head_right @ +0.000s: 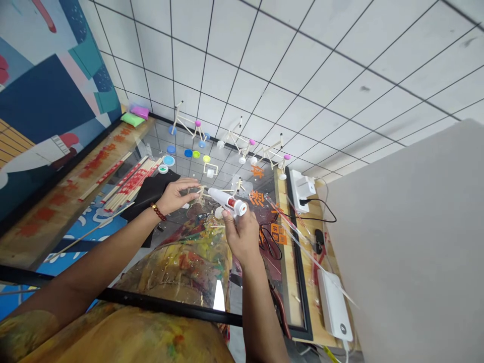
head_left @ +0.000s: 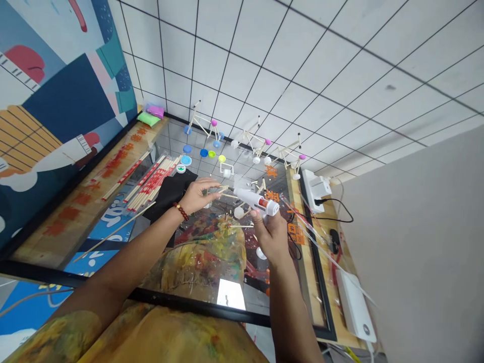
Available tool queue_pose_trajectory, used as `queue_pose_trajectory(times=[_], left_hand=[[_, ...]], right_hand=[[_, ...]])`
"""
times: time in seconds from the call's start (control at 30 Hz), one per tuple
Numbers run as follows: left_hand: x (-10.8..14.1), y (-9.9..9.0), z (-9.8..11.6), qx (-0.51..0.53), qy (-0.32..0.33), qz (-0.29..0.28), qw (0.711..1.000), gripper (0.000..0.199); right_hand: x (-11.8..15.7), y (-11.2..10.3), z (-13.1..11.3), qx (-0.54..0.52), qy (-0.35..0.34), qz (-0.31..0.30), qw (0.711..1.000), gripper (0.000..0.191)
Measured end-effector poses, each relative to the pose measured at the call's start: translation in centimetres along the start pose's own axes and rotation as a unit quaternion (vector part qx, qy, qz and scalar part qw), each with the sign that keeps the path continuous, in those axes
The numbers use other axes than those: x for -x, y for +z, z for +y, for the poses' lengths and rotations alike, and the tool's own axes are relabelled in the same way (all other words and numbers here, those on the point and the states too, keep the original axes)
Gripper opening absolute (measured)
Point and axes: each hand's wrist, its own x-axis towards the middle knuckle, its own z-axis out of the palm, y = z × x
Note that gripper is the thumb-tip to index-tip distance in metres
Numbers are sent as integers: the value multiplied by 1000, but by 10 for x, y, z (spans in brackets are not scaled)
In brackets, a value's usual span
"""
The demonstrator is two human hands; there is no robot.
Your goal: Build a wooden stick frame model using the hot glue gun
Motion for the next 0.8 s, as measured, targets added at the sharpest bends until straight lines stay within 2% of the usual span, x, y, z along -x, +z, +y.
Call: queue_pose_trajectory(times=[0.1,0.17,0.33,0.5,0.57,0.67,0.8], left_hand=[[0,0,0,5,3,1,1000,31],[-1,-1,1,6,7,1,1000,30],[-1,-1,1,8,6,0,1000,28],[-1,0,0,3,0,6,1000,29],[-1,0,1,2,3,5,1000,29],[-2,-1,3,4,6,-2,1000,28],[-2,-2,5,1,-5,-1,1000,30]], right_hand=[[2,-2,-2,-24,16,5,1000,31],[3,-2,-3,-86,30,-4,996,30],[6,-3,0,-290,90,-48,952,26],[10,-8,6,-350,130,-40,927,26],[11,-13,7,-363,131,-19,922,26],[11,-25,12,-378,130,47,916,30],[8,-37,30,-344,165,127,916,38]])
